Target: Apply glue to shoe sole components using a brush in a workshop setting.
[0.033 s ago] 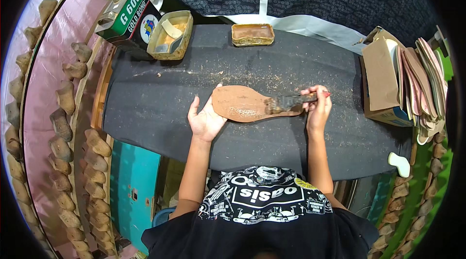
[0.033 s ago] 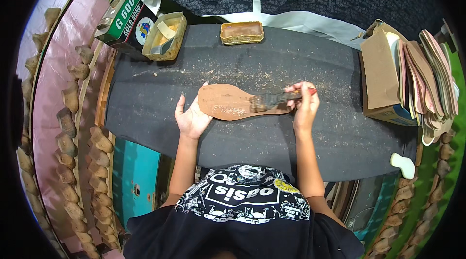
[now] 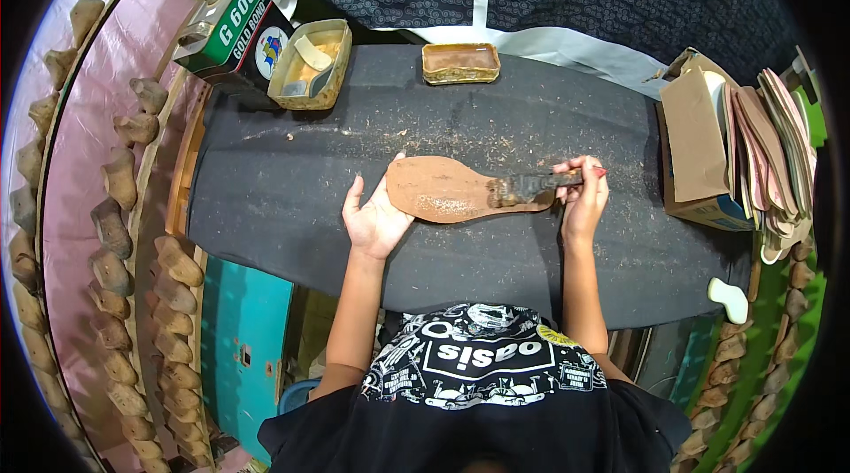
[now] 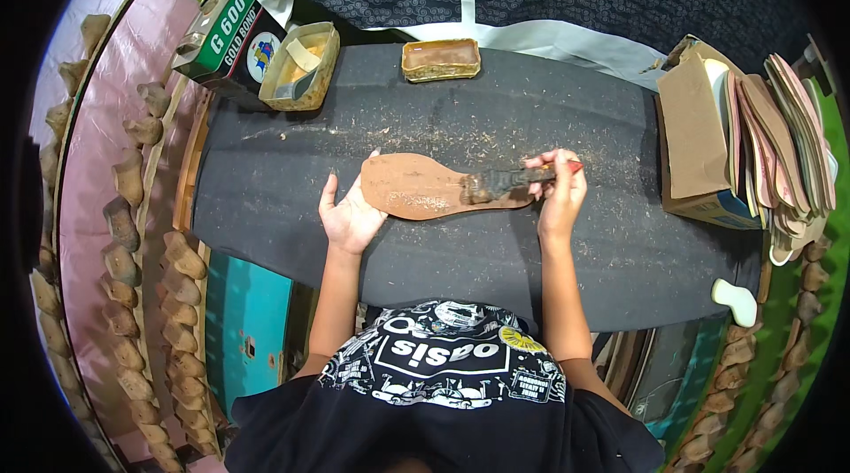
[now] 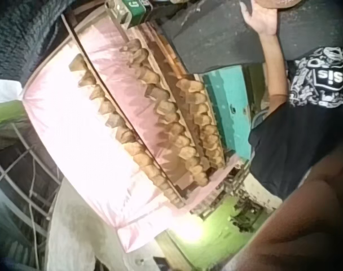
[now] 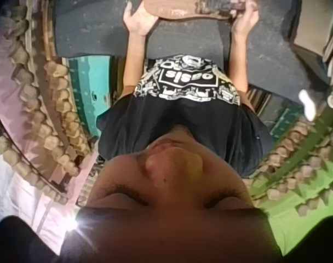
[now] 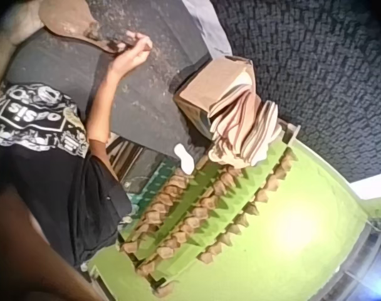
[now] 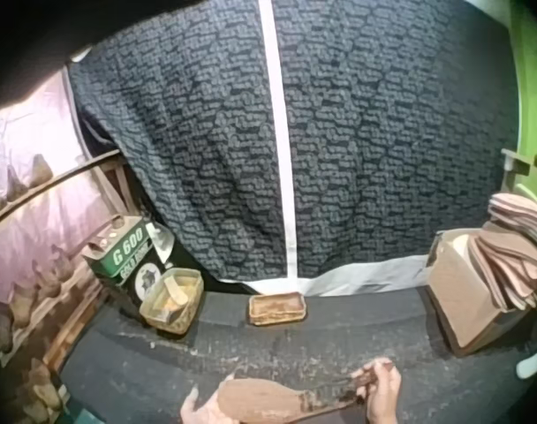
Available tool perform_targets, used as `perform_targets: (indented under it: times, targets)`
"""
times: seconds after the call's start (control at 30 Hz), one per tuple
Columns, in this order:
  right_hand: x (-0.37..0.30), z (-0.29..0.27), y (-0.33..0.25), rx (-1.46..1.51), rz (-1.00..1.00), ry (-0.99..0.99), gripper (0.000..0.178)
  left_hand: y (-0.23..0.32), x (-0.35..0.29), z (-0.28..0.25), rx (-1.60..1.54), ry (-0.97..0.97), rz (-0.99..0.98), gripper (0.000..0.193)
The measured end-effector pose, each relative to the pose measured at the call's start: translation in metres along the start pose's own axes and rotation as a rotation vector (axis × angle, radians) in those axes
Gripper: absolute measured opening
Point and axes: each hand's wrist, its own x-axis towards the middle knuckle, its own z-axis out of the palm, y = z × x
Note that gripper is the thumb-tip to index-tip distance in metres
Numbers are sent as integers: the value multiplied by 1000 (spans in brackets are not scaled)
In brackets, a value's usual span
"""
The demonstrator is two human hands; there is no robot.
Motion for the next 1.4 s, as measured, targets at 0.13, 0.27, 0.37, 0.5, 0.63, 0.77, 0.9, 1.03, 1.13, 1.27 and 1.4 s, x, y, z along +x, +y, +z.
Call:
perform_targets:
  times: [0.13, 0.27, 0.37, 0.5, 0.63, 0.77, 0.9, 1.03, 1.13, 1.27, 1.4]
  targets:
    - [-5, 14, -6, 95, -46, 16, 19, -1, 2, -1, -6, 6, 0, 67]
    - [-24, 42, 6, 166, 92, -248, 18, -2, 1, 2, -19, 14, 3, 67]
    - [-33, 52, 14, 207, 176, -376, 18, -3, 2, 0, -18, 11, 0, 67]
    - [-27, 43, 18, 173, 184, -334, 19, -3, 1, 1, -50, 13, 4, 67]
    - [-13, 23, 12, 100, 122, -194, 19, -1, 2, -1, -48, 16, 6, 67]
    - [-2, -1, 7, 76, 39, -91, 18, -1, 1, 0, -28, 2, 3, 67]
    - [-2, 3, 2, 115, -16, -38, 18, -1, 2, 0, -41, 4, 10, 68]
    - [-18, 33, 5, 176, 73, -157, 20, -1, 3, -1, -51, -6, -1, 70]
    - [-29, 50, 14, 199, 140, -337, 19, -2, 3, -2, -47, 0, 4, 70]
    - [-30, 47, 18, 143, 139, -343, 21, -2, 2, -2, -44, 14, 15, 71]
    - [-18, 22, 16, 111, 103, -216, 20, -1, 2, -3, -42, 11, 13, 71]
